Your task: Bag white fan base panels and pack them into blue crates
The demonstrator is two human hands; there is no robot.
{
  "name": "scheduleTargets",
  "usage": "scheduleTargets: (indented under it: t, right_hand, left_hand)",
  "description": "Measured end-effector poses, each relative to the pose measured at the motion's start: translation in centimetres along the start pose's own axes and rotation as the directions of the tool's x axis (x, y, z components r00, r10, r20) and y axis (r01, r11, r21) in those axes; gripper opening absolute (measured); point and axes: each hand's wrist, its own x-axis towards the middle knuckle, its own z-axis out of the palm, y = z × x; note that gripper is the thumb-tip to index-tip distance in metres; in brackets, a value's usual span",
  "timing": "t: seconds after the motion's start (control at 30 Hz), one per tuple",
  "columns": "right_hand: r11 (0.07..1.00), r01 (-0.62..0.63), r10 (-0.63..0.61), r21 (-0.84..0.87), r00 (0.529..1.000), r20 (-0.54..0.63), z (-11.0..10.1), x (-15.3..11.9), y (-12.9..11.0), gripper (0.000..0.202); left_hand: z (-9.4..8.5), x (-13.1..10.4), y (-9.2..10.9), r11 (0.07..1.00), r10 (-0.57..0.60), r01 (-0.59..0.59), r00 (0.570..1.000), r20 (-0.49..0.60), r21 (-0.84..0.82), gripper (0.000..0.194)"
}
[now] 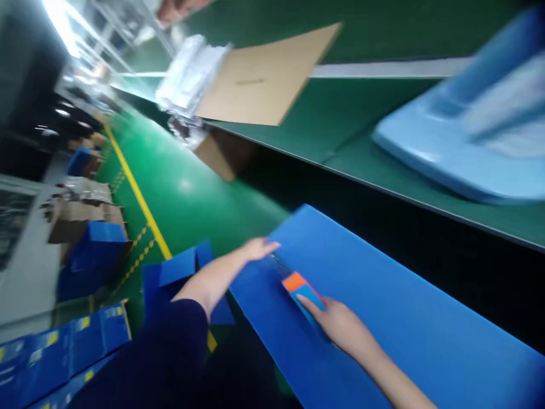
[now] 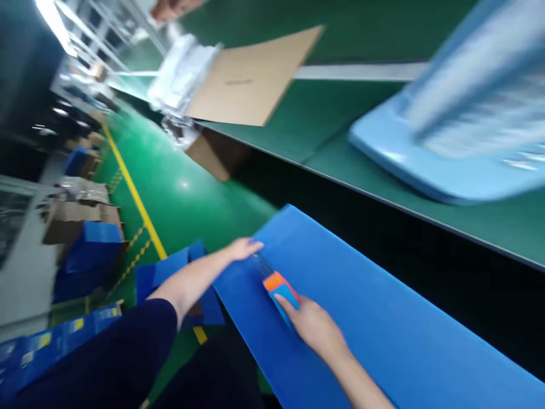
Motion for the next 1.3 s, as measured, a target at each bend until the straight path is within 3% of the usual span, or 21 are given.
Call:
scheduleTargets:
  t: [0.1, 0.2, 0.27, 0.33, 0.47, 0.53, 0.6, 0.8, 0.87, 0.93, 1.03, 1.17, 1.23, 1.3]
  right_hand:
    - [0.983, -0.18, 0.178, 0.018, 0.98, 0.09, -1.6, -7.8, 5.7, 0.062]
    - [0.953, -0.302, 0.301, 0.004, 0.95, 0.083, -3.2, -16.2, 12.5, 0.054]
    - [0.932, -0.363, 0.362, -0.008, 0.928, 0.089, -4.0, -21.3, 16.7, 0.049]
    - [0.913, -0.407, 0.409, -0.04, 0.909, 0.085, -4.6, -25.5, 20.5, 0.047]
    - [0.898, -0.427, 0.435, -0.105, 0.898, 0.068, -5.7, -30.8, 25.9, 0.046]
    - [0.906, -0.412, 0.419, -0.096, 0.905, 0.074, -6.1, -32.1, 27.3, 0.046]
    - [0.913, -0.395, 0.403, -0.098, 0.912, 0.077, -6.3, -32.6, 28.1, 0.049]
    - [0.922, -0.38, 0.385, -0.067, 0.918, 0.095, -6.3, -33.1, 29.4, 0.053]
    - [0.914, -0.403, 0.406, -0.048, 0.91, 0.087, -6.6, -33.7, 30.2, 0.053]
    - [0.903, -0.429, 0.43, -0.031, 0.9, 0.072, -6.8, -34.4, 31.2, 0.056]
    - [0.888, -0.46, 0.46, -0.011, 0.887, 0.036, -7.0, -34.7, 32.1, 0.062]
    - [0.867, -0.497, 0.497, 0.035, 0.868, 0.013, -6.4, -33.2, 32.2, 0.065]
    - [0.858, -0.508, 0.508, 0.077, 0.861, 0.017, -5.8, -32.0, 32.1, 0.065]
    - [0.852, -0.508, 0.51, 0.127, 0.86, 0.016, -4.8, -30.6, 32.0, 0.063]
  left_hand:
    - [1.2, 1.0, -0.2, 0.997, -0.049, 0.054, 0.995, -0.085, 0.056, 0.049]
    - [2.8, 2.7, -0.8, 0.985, -0.084, 0.108, 0.982, -0.171, 0.137, 0.053]
    - [4.0, 2.4, -0.7, 0.968, -0.1, 0.158, 0.955, -0.28, 0.194, 0.062]
    - [5.6, 1.4, 0.1, 0.947, -0.082, 0.205, 0.899, -0.429, 0.249, 0.071]
    - [11.4, -0.7, 2.4, 0.905, -0.014, 0.281, 0.771, -0.636, 0.321, 0.083]
    - [15.2, -1.6, 3.5, 0.882, 0.009, 0.303, 0.755, -0.656, 0.36, 0.088]
    - [19.3, -2.7, 4.5, 0.864, 0.035, 0.299, 0.766, -0.642, 0.404, 0.089]
    - [32.2, -8.0, 7.9, 0.827, 0.254, 0.05, 0.856, -0.451, 0.561, 0.09]
    - [35.6, -9.7, 8.9, 0.804, 0.325, -0.034, 0.861, -0.392, 0.594, 0.09]
    - [37.8, -10.9, 9.4, 0.763, 0.405, -0.112, 0.851, -0.335, 0.637, 0.09]
    - [38.5, -11.7, 9.6, 0.662, 0.52, -0.237, 0.828, -0.209, 0.711, 0.09]
    - [36.7, -12.4, 9.3, 0.486, 0.641, -0.446, 0.766, 0.039, 0.752, 0.084]
    - [36.1, -12.8, 9.9, 0.342, 0.694, -0.58, 0.686, 0.217, 0.74, 0.077]
    - [36.4, -13.1, 11.3, 0.139, 0.697, -0.731, 0.552, 0.459, 0.668, 0.066]
